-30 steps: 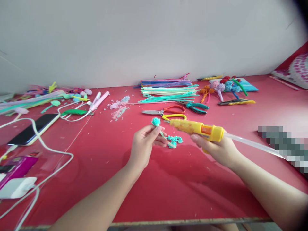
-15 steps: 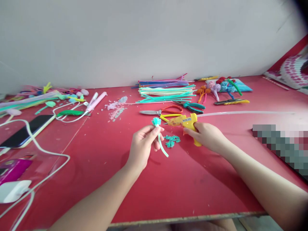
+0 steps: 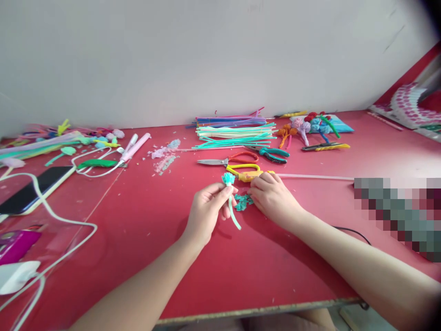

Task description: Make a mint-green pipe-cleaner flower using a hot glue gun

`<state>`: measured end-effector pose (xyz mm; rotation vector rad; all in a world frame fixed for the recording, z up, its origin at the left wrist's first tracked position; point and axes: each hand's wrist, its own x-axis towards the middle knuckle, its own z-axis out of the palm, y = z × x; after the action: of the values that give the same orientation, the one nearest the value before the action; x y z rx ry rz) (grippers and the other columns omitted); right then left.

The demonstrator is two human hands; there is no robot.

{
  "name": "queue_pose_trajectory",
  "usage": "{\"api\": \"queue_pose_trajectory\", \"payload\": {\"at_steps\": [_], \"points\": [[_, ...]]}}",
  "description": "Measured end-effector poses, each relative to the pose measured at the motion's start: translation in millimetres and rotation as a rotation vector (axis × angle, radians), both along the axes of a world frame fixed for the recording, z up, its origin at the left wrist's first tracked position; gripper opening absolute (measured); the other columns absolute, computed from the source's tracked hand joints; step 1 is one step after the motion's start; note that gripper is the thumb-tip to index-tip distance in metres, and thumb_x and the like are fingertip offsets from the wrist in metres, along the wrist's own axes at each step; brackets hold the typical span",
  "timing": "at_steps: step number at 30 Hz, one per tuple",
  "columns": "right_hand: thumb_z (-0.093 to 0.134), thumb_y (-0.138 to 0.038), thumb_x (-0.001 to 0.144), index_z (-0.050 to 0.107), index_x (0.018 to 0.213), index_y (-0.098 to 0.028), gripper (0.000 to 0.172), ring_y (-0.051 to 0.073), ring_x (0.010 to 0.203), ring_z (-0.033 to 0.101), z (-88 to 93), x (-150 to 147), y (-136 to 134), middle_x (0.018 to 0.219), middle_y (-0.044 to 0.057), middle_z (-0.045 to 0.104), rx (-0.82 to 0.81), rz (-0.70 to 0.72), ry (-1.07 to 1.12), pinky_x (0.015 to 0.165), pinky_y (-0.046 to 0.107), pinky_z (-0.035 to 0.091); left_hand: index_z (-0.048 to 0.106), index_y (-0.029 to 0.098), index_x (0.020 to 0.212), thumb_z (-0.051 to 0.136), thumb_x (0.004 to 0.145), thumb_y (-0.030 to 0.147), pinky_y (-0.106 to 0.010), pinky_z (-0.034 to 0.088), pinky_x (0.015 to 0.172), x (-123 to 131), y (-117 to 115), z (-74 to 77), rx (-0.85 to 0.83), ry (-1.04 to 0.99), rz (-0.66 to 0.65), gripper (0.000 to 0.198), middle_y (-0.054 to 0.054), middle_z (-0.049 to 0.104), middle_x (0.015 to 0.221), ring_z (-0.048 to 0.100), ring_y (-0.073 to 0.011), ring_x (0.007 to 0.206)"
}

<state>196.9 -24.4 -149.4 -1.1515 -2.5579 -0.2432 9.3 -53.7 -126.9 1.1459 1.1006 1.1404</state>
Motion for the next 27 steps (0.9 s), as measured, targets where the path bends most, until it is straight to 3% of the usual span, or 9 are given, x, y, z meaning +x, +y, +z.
{"api": "queue_pose_trajectory", "payload": {"at_steps": [3,10,17,23,27], "points": [[0.052,-0.016,0.087,0.062,0.074,-0.016,0.017,0.023,0.079,0.048,0.7,-0.3,0.1,0.077,0.008,0.061,-0.017,-0.001,0.052,0.075,0.037,0.039,0.067,0.015,0.079,0.06,0.085,0.034,-0.015,0.037,0.041,-0.5,-0.2,0.1,0.0,0.0,-0.006,0.021,0.002,0.06,0.06,0.047,-0.0039,0.042],[0.05,-0.011,0.086,0.061,0.093,-0.018,0.015,0.019,0.084,0.058,14.6,4.5,-7.3,0.089,0.006,0.067,-0.214,0.041,0.543,0.076,0.03,0.045,0.064,0.015,0.077,0.06,0.084,0.036,-0.016,0.037,0.041,1.1,-2.1,0.9,-0.036,0.02,-0.049,0.023,0.001,0.061,0.06,0.048,-0.0044,0.041],[0.056,-0.023,0.086,0.06,0.091,-0.021,0.006,0.013,0.074,0.064,28.2,5.9,-20.9,0.084,0.0,0.07,-0.596,-0.092,0.923,0.068,0.024,0.048,0.064,0.013,0.072,0.059,0.085,0.035,-0.018,0.039,0.043,4.7,-3.7,1.1,-0.062,0.091,-0.154,0.025,0.0,0.061,0.061,0.049,-0.0055,0.042],[0.063,-0.025,0.082,0.063,0.077,-0.019,0.009,0.01,0.063,0.059,44.1,7.2,-24.7,0.068,-0.002,0.065,-0.722,-0.089,0.984,0.058,0.022,0.045,0.062,0.014,0.068,0.058,0.085,0.035,-0.019,0.038,0.044,4.8,-4.5,-0.6,-0.098,0.177,-0.226,0.027,0.0,0.059,0.057,0.048,-0.0065,0.041],[0.062,-0.024,0.081,0.067,0.079,-0.018,0.008,0.01,0.058,0.056,46.4,7.9,-24.1,0.066,-0.002,0.064,-0.787,-0.059,1.027,0.053,0.021,0.043,0.062,0.015,0.07,0.058,0.084,0.037,-0.02,0.039,0.044,4.0,-4.8,-1.9,-0.118,0.21,-0.262,0.027,-0.001,0.06,0.059,0.048,-0.0072,0.042]]}}
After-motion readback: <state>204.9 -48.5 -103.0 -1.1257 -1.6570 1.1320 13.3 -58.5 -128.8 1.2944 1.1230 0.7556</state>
